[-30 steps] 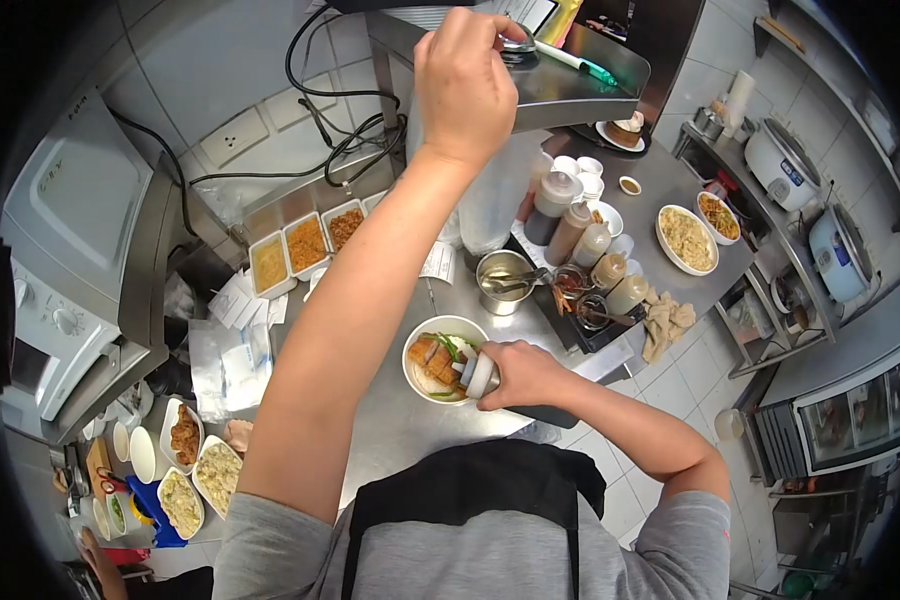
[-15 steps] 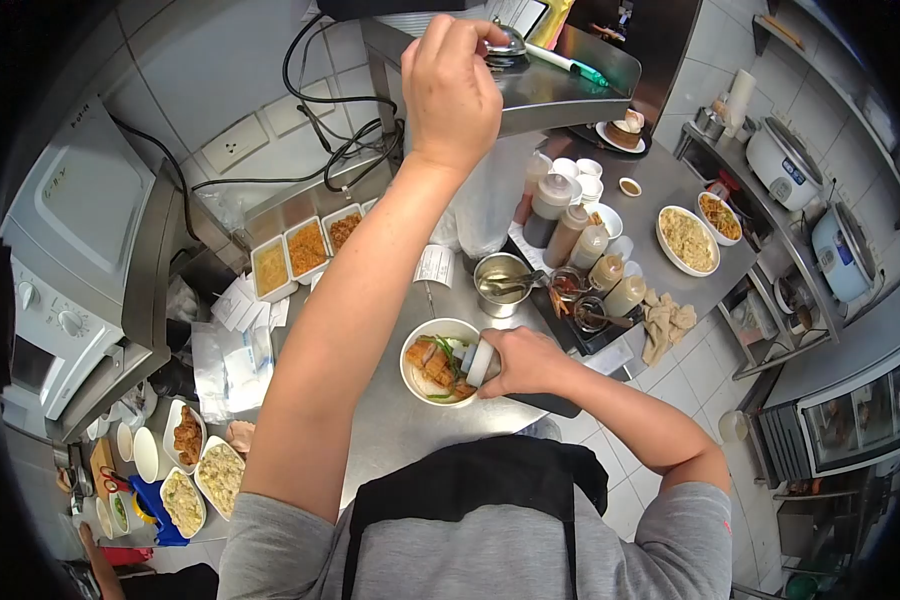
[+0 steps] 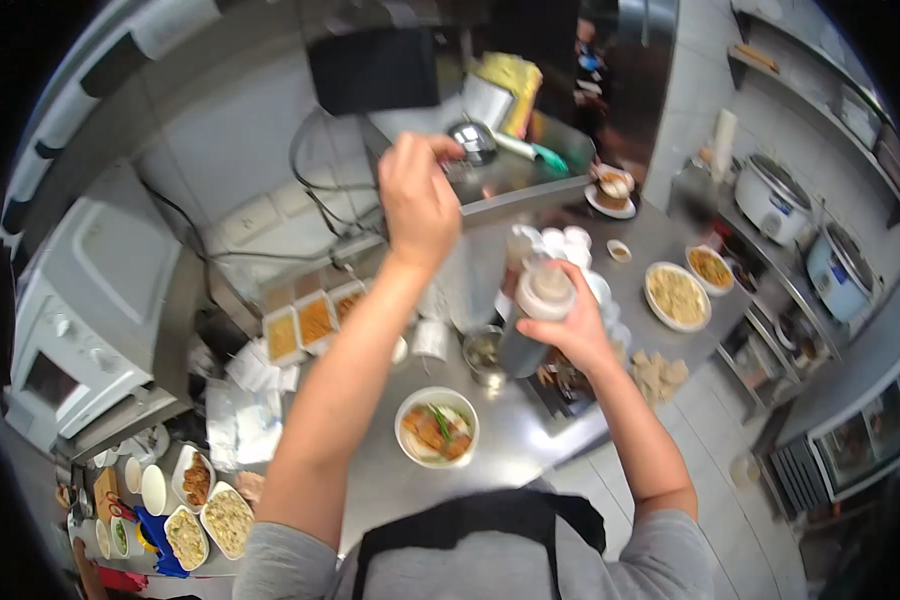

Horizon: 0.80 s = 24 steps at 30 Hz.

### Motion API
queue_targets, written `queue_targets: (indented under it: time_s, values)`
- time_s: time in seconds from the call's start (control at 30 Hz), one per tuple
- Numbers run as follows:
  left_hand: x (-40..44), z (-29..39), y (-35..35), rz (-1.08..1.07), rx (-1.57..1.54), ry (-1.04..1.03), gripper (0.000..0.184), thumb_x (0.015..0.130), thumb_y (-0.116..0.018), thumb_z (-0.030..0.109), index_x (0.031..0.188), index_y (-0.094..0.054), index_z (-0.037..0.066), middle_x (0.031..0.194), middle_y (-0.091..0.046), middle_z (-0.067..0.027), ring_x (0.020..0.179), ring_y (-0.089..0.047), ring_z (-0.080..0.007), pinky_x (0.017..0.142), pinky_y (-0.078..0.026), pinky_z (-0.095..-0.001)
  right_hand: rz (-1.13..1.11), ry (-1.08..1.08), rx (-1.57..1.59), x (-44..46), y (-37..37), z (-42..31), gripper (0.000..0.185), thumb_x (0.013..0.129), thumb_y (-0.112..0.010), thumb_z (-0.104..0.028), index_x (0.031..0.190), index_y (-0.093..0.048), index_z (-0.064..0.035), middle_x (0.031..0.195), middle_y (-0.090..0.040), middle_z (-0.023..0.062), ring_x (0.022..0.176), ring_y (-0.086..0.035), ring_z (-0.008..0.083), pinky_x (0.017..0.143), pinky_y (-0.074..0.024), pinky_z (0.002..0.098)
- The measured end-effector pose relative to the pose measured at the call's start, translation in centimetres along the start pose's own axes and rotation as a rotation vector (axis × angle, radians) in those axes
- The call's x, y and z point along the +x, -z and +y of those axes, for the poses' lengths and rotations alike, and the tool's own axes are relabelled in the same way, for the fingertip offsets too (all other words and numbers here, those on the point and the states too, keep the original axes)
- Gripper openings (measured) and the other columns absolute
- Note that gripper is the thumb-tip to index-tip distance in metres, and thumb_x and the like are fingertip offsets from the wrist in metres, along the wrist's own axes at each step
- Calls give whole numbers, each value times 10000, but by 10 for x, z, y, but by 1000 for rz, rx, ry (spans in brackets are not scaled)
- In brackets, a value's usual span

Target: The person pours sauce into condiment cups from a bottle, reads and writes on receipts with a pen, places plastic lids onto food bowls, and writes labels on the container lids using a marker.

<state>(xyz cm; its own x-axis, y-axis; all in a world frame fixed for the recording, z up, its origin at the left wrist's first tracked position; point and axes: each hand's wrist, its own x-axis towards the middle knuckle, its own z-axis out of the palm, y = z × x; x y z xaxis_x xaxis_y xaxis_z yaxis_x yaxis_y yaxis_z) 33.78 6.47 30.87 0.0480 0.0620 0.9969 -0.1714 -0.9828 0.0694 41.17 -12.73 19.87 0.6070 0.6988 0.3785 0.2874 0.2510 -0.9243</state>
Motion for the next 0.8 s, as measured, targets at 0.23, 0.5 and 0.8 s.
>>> queue_targets:
  time_s: [0.23, 0.5, 0.8]
  values:
    - [7, 9, 10, -76, -35, 27, 168, 749, -446, -42, 857, -551, 31, 812, -517, -106, 824, -521, -278, 776, -373, -380, 67, 356, -453, 44, -4, 69, 656, 521, -765, -125, 1090, -452, -31, 1005, -540, 117, 938, -563, 260, 841, -445, 357]
    - [127, 5, 101, -101, 75, -363, 119, 792, -499, 19, 900, -550, 27, 869, -511, -140, 848, -502, -292, 763, -430, -383, 55, 279, -566, 58, 4, 134, 686, 496, -808, -172, 1060, -448, -21, 949, -554, 162, 919, -567, 329, 805, -457, 397]
    - [399, -141, 294, -289, 718, 72, 436, 877, -474, 196, 1266, -493, 1, 1283, -511, -168, 1228, -447, -255, 1003, -334, -330, -21, 86, -766, 63, 21, 167, 793, 567, -823, -311, 1174, -425, 7, 1135, -494, 231, 1069, -488, 364, 917, -407, 426]
